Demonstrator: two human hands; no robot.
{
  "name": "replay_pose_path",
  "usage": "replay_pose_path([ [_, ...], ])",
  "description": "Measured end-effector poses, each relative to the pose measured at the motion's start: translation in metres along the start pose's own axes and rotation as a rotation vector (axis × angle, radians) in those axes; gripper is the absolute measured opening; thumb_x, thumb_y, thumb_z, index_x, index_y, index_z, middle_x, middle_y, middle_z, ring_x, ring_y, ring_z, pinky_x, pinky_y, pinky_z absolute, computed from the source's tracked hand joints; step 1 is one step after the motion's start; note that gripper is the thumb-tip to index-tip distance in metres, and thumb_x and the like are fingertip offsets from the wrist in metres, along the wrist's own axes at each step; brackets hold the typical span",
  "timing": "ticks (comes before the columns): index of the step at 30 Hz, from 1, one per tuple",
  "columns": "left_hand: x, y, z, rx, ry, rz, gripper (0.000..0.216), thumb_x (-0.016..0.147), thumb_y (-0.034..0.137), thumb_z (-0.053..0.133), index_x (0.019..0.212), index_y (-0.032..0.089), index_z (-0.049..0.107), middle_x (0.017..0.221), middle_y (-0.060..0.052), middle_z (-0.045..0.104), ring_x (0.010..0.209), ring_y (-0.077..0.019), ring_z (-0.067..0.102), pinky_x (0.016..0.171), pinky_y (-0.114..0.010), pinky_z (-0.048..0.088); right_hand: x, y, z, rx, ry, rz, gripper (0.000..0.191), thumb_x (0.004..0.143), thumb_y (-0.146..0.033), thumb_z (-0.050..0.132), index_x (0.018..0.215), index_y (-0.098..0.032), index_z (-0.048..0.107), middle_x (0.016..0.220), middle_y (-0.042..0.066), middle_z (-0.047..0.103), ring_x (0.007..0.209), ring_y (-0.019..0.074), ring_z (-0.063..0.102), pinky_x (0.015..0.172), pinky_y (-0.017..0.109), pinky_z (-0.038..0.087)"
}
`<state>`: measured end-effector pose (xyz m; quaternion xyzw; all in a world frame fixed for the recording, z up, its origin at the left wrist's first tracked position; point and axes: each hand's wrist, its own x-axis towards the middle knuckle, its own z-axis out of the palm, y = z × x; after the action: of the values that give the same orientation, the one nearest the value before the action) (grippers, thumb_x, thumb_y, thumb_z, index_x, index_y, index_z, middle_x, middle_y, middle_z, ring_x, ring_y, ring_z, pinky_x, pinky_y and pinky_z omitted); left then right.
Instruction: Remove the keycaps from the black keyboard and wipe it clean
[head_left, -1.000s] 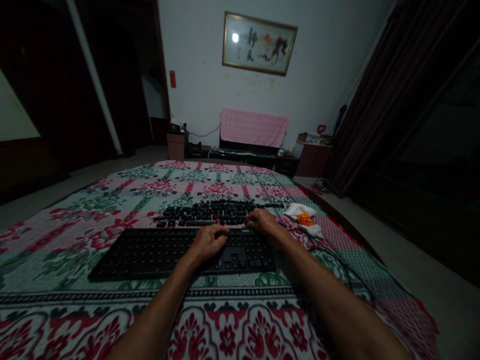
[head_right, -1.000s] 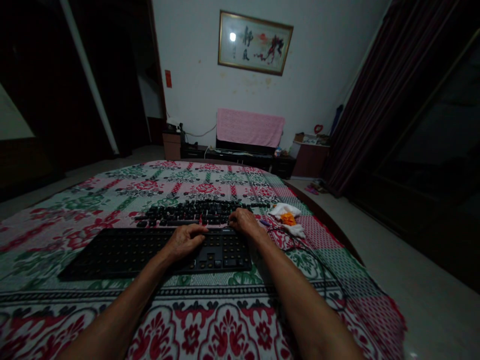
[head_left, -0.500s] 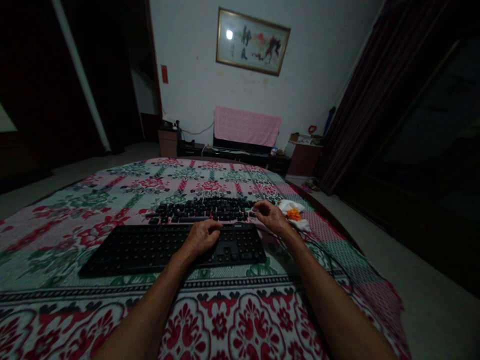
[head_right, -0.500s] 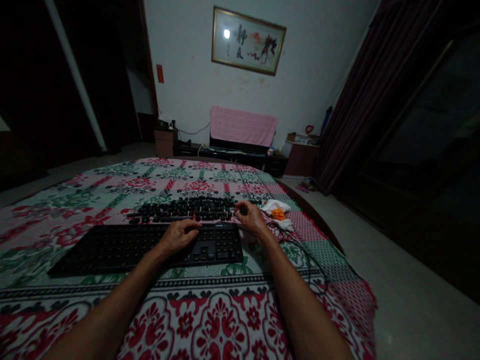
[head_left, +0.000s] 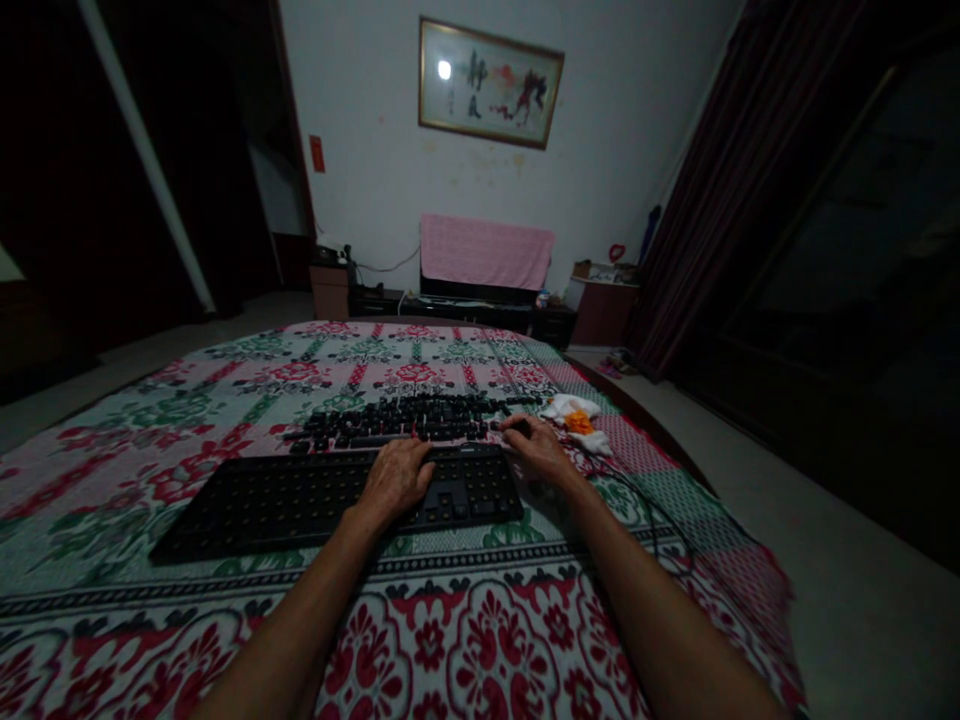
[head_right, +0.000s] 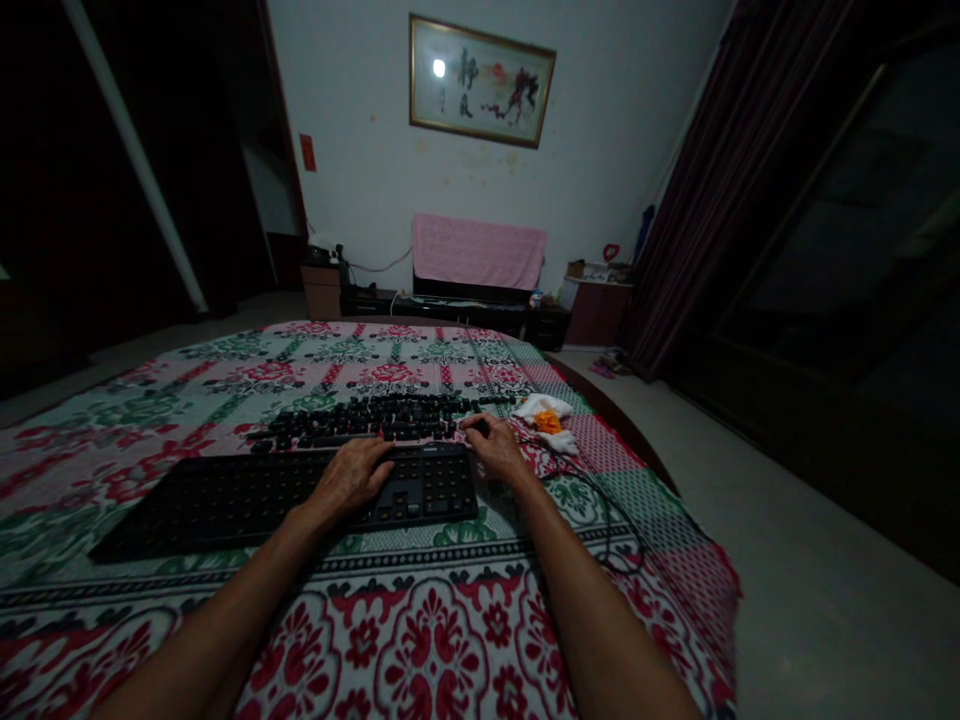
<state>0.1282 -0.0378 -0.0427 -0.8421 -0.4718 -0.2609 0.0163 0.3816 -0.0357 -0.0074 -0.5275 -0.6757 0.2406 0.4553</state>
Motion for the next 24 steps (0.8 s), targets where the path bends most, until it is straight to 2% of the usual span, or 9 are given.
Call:
replay_pose_path([
  [6,-0.001,0.003,-0.002,0.038,-0.031,-0.014,0.034,0.082,0.030,0.046,0.109,0.015,0.060,0.110,-0.011,0.062,0.103,-0.0241,0.053,0.094,-0.037,0.039,0.003,0.007,0.002,0.040,0.012,-0.016,0.019,0.070,-0.028,0.050,0.081,-0.016,0.061,0.075,0.001,0.060,0.070,0.0140,0.054,0.067,0.026,0.042],
  [11,0.001,0.001,-0.003,0.033,-0.106,-0.041,0.038,0.083,0.033,0.045,0.116,0.017,0.057,0.114,-0.009,0.061,0.106,-0.0246,0.051,0.095,-0.038,0.036,0.004,0.023,0.003,0.144,0.037,0.012,0.023,0.071,-0.036,0.053,0.082,-0.017,0.060,0.077,0.001,0.060,0.071,0.0131,0.055,0.068,0.026,0.044],
  [17,0.006,0.006,-0.007,0.034,-0.179,-0.079,0.039,0.082,0.030,0.046,0.118,0.017,0.056,0.106,-0.010,0.062,0.100,-0.0252,0.053,0.091,-0.039,0.036,0.003,0.041,0.004,0.268,0.056,0.152,0.022,0.068,-0.035,0.058,0.079,-0.016,0.057,0.071,-0.002,0.058,0.060,0.0096,0.054,0.058,0.022,0.047],
  [24,0.012,0.000,-0.006,-0.083,-0.173,-0.125,0.041,0.078,0.029,0.052,0.119,0.021,0.055,0.096,-0.006,0.062,0.096,-0.0216,0.054,0.091,-0.037,0.035,-0.001,0.026,-0.001,0.430,0.112,0.472,0.014,0.073,-0.027,0.061,0.078,-0.018,0.051,0.059,-0.003,0.058,0.049,0.0088,0.058,0.046,0.017,0.049],
])
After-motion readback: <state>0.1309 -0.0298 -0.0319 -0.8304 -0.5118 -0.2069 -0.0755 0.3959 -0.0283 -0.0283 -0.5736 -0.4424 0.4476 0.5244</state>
